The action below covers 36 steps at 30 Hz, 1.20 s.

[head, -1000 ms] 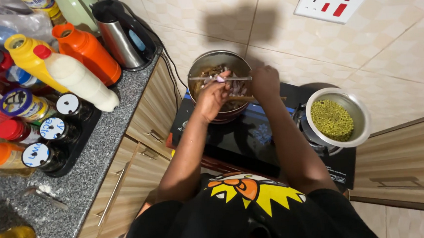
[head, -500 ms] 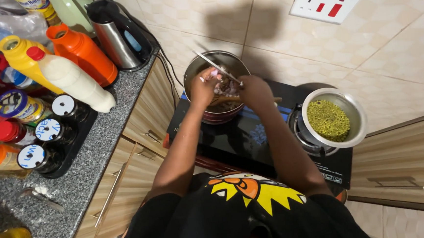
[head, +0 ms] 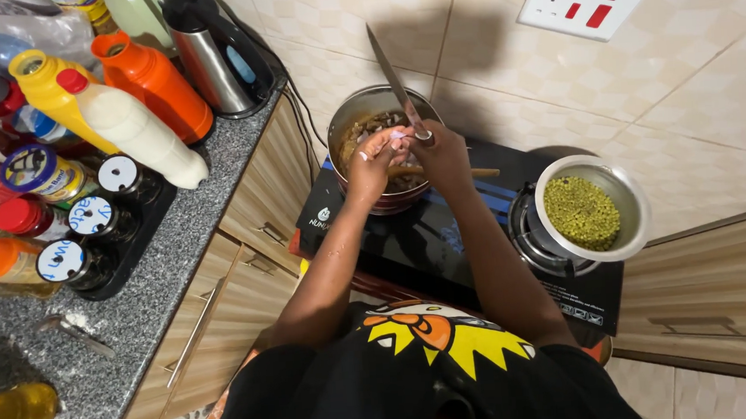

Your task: Preparing food by flattening dough on a pan and chopping an onion into a pot on a stove

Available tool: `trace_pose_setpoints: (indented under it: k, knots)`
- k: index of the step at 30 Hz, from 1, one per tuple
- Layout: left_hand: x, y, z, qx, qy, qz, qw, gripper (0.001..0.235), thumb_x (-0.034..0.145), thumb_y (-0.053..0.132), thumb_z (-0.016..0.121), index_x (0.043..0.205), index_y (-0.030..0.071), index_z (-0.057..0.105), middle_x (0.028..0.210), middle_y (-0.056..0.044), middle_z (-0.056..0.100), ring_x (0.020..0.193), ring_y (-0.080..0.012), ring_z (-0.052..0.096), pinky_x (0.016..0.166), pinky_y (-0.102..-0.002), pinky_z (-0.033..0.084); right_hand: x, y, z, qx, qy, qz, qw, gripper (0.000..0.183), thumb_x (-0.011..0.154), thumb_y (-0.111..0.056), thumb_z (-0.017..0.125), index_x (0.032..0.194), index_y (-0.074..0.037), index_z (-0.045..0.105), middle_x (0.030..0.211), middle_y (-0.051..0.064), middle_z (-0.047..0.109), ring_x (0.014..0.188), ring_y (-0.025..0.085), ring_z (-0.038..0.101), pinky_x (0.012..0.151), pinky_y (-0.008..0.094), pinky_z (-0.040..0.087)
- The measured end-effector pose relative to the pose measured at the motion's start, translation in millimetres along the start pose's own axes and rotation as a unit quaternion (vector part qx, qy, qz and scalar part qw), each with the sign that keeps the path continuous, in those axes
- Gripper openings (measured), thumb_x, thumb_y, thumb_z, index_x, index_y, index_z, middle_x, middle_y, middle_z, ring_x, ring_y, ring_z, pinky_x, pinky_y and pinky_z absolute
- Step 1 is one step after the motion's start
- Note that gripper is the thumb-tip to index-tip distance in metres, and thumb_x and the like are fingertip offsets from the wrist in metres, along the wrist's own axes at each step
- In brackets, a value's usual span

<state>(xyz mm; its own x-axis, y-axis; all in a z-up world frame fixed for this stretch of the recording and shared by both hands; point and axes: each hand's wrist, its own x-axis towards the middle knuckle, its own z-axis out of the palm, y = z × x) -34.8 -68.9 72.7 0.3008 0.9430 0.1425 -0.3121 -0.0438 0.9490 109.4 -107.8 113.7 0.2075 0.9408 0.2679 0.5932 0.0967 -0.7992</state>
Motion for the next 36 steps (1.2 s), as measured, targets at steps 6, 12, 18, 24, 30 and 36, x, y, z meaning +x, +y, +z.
trace_pose_setpoints:
  k: [6, 12, 18, 24, 30, 36]
  knots:
    - [8.2, -19.8, -15.5, 0.134, 0.053, 0.030, 0.989, 0.023, 0.106, 0.016, 0.056, 0.124, 0.004, 0.065, 0.089, -0.016, 0.074, 0.075, -0.0165, 0.070, 0.072, -0.030, 0.065, -9.3, 6.5, 2.8, -0.130, 0.031, -0.104, 0.986, 0.013, 0.090, -0.012, 0.070, 0.101, -0.011, 0.078, 0.087, 0.012, 0.066, 0.073, 0.036, 0.067, 0.070, 0.045, 0.057]
    - [4.2, -19.0, -4.1, 0.117, 0.025, 0.020, 0.993, 0.018, 0.103, 0.011, 0.055, 0.112, 0.015, 0.070, 0.078, -0.002, 0.070, 0.065, -0.0109, 0.065, 0.059, -0.028, 0.060, 0.0, 38.3, 18.1, -0.247, 0.058, -0.185, 0.950, 0.016, 0.079, -0.005, 0.073, 0.092, -0.011, 0.078, 0.094, 0.008, 0.063, 0.077, 0.037, 0.069, 0.069, 0.049, 0.058]
    - [-10.2, -1.0, 4.5, -0.051, -0.001, 0.030, 0.998, 0.031, 0.099, -0.005, 0.047, 0.124, 0.008, 0.061, 0.088, -0.002, 0.061, 0.076, -0.0086, 0.063, 0.076, -0.027, 0.062, 15.8, 56.4, 26.9, -0.260, 0.039, -0.177, 0.949, 0.014, 0.074, -0.007, 0.077, 0.087, -0.011, 0.076, 0.089, 0.008, 0.067, 0.080, 0.037, 0.070, 0.072, 0.045, 0.057]
    - [3.5, -15.5, -9.7, -0.078, 0.028, -0.003, 0.997, 0.031, 0.104, 0.002, 0.046, 0.132, 0.005, 0.058, 0.083, 0.001, 0.057, 0.067, -0.0044, 0.058, 0.063, -0.015, 0.055, 38.7, 92.3, 25.6, -0.412, 0.038, -0.141, 0.900, 0.007, 0.075, -0.016, 0.074, 0.080, -0.020, 0.075, 0.072, 0.002, 0.067, 0.072, 0.028, 0.072, 0.065, 0.043, 0.060]
    - [14.1, -12.3, -8.3, -0.020, 0.026, -0.034, 0.999, 0.021, 0.100, -0.001, 0.053, 0.107, 0.009, 0.070, 0.077, -0.005, 0.062, 0.060, -0.0133, 0.064, 0.058, -0.027, 0.059, 35.9, 72.1, 33.4, -0.406, -0.018, -0.129, 0.904, 0.011, 0.076, -0.020, 0.077, 0.087, -0.023, 0.077, 0.078, 0.001, 0.068, 0.077, 0.029, 0.073, 0.069, 0.042, 0.061]
    - [15.4, -2.6, -7.8, -0.130, -0.007, -0.068, 0.989, 0.037, 0.095, -0.009, 0.051, 0.128, 0.003, 0.065, 0.080, -0.005, 0.057, 0.063, -0.0088, 0.055, 0.059, -0.018, 0.052, 40.8, 64.4, 35.1, -0.410, -0.005, -0.146, 0.900, 0.011, 0.076, -0.015, 0.080, 0.086, -0.021, 0.079, 0.080, 0.001, 0.069, 0.079, 0.027, 0.072, 0.071, 0.041, 0.061]
